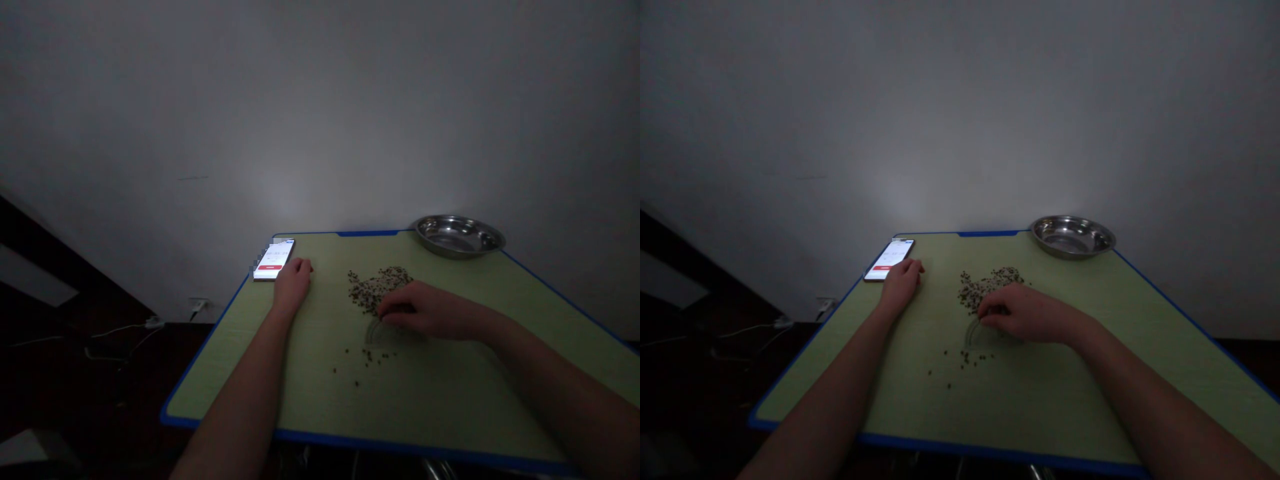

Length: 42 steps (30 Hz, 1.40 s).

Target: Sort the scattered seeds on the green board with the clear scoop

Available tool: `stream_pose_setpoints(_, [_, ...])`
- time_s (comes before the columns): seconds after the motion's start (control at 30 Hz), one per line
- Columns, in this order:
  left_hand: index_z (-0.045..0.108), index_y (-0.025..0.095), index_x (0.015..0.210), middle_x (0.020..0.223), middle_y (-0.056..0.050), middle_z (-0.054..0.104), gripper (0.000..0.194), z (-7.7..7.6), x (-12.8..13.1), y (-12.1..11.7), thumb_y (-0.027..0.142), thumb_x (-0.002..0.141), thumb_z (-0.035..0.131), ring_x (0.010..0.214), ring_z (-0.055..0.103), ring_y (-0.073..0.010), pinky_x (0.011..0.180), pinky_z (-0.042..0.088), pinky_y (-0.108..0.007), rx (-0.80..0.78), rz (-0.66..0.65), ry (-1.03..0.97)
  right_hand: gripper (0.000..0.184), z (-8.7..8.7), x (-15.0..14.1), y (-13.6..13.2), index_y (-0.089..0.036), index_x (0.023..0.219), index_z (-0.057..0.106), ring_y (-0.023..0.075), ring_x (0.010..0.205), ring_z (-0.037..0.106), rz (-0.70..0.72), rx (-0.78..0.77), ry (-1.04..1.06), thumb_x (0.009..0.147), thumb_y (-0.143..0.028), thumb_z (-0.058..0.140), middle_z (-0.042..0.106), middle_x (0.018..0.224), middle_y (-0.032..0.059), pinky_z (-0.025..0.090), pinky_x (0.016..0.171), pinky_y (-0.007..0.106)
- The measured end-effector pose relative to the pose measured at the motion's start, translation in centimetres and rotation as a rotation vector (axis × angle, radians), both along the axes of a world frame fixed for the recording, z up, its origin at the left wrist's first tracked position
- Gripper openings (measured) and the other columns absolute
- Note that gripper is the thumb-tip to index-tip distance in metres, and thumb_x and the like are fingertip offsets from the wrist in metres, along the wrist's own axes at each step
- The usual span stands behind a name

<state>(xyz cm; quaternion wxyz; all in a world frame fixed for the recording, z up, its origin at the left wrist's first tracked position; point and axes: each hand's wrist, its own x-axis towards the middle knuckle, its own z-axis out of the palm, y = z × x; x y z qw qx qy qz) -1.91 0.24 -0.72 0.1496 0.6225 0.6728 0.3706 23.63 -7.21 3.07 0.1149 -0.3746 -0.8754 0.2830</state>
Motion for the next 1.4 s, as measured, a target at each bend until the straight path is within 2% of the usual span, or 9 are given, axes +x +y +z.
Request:
stream_pose_setpoints(0.87, [0.061, 0.018, 0.069, 0.058, 0.0, 0.058, 0.031, -0.25, -0.07, 0.18, 0.036, 0.079, 0.038, 0.06, 0.054, -0.0152, 0.054, 0.032, -0.026, 0.01, -0.002, -0.024, 0.017, -0.48, -0.41, -0.23, -0.018, 0.09, 0.069, 0.0136, 0.067, 0.057, -0.002, -0.026, 0.001, 0.083, -0.025, 0.054, 0.067, 0.077, 0.0017, 0.041, 0.061, 0.025])
stream_pose_setpoints(1.17, [0.061, 0.018, 0.07, 0.06, -0.001, 0.058, 0.033, 0.01, 0.08, 0.02, 0.036, 0.079, 0.036, 0.062, 0.053, -0.0156, 0.055, 0.032, -0.026, 0.002, 0.008, 0.006, 0.018, 0.28, 0.36, 0.01, -0.017, 0.09, 0.069, 0.0147, 0.07, 0.057, 0.008, -0.027, 0.009, 0.083, -0.023, 0.053, 0.067, 0.08, 0.0024, 0.041, 0.064, 0.026])
stream_pose_setpoints(1.4, [0.061, 0.018, 0.069, 0.06, -0.001, 0.058, 0.032, -0.07, 0.1, 0.04, 0.037, 0.079, 0.036, 0.061, 0.053, -0.0155, 0.055, 0.032, -0.026, 0.004, -0.001, -0.002, 0.019, 0.42, 0.52, -0.03, -0.017, 0.091, 0.069, 0.014, 0.069, 0.057, 0.074, -0.064, -0.013, 0.084, -0.023, 0.053, 0.068, 0.079, 0.0023, 0.041, 0.062, 0.024])
